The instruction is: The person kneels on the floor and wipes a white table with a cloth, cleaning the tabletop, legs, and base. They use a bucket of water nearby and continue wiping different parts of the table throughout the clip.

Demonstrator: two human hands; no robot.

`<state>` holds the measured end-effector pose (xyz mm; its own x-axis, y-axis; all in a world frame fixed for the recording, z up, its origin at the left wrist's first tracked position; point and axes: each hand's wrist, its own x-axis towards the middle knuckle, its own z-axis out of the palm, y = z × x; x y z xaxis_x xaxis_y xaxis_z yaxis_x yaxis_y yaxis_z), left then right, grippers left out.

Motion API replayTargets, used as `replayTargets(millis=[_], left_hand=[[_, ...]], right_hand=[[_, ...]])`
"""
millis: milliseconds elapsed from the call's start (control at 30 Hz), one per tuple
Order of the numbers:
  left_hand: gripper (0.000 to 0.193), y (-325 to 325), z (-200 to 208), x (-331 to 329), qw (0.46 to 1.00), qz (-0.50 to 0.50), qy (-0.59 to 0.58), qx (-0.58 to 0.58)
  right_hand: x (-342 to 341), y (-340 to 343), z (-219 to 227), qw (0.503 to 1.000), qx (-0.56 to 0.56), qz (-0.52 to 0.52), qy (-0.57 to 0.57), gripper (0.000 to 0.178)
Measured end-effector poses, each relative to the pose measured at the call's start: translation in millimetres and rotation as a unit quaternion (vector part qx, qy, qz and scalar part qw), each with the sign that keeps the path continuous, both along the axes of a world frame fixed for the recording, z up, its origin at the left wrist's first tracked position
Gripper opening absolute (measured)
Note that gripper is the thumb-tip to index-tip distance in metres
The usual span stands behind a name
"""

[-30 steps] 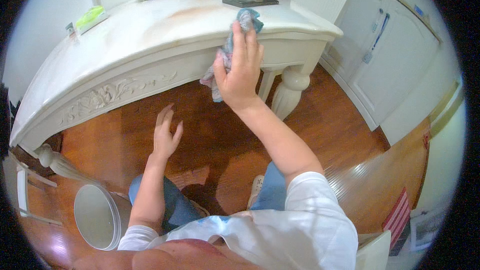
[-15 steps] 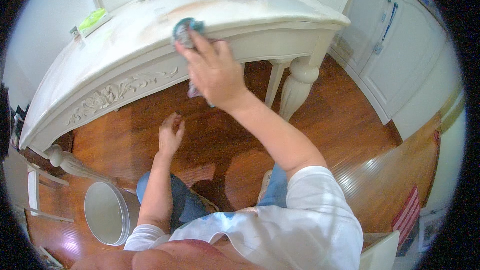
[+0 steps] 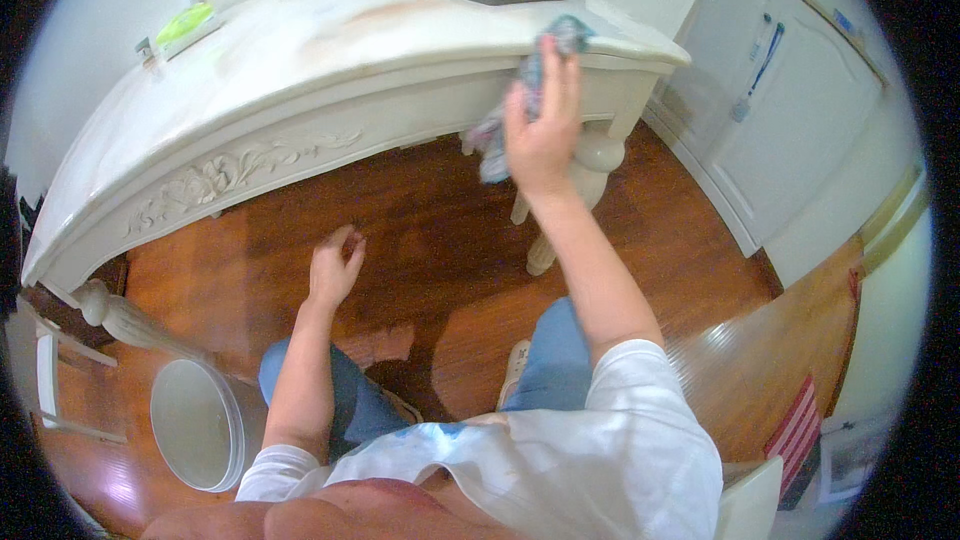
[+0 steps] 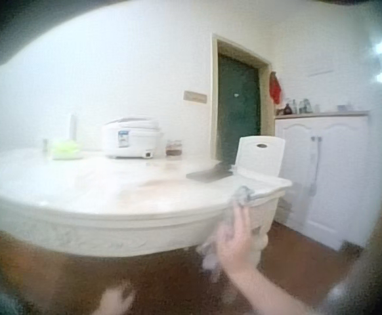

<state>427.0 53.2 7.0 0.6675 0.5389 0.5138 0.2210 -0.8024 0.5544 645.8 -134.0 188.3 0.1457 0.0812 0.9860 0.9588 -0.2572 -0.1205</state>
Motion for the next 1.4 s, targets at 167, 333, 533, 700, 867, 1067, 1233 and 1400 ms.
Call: replayTargets(millis=[167, 333, 533, 700, 867, 1067, 1233, 1400], left_hand=[[0.027, -2, -6, 4, 0.999, -0.007, -0.006, -0.041], [0.027, 2, -9, 8, 0.999, -0.022, -0.024, -0.017], [0.025, -2, -12, 11, 1.0, -0.012, 0.02, 0.009], [0.024, -3, -15, 13, 0.999, -0.017, 0.031, 0.041], [0.025, -3, -19, 14, 0.997, 0.004, 0.072, 0.001], [0.025, -2, -21, 11, 0.996, 0.004, 0.088, -0.035], [0.024, -3, -19, 10, 0.998, -0.01, 0.05, 0.026], [0.022, -3, -15, 6, 0.999, -0.021, 0.025, -0.012]], right_hand=[[-49, 27, 1, 0.984, -0.085, 0.154, -0.017, 0.053], [-55, 26, 11, 0.972, -0.137, 0.185, -0.039, 0.051], [6, -11, 5, 0.988, -0.111, 0.09, -0.06, 0.046], [76, -47, 3, 1.0, 0.001, 0.0, 0.001, 0.045], [127, -78, 3, 0.994, -0.008, -0.108, -0.003, 0.049], [159, -105, 11, 0.979, -0.025, -0.202, 0.021, 0.05], [161, -100, 14, 0.972, -0.012, -0.233, 0.037, 0.056], [141, -79, 17, 0.97, 0.042, -0.21, 0.118, 0.058]])
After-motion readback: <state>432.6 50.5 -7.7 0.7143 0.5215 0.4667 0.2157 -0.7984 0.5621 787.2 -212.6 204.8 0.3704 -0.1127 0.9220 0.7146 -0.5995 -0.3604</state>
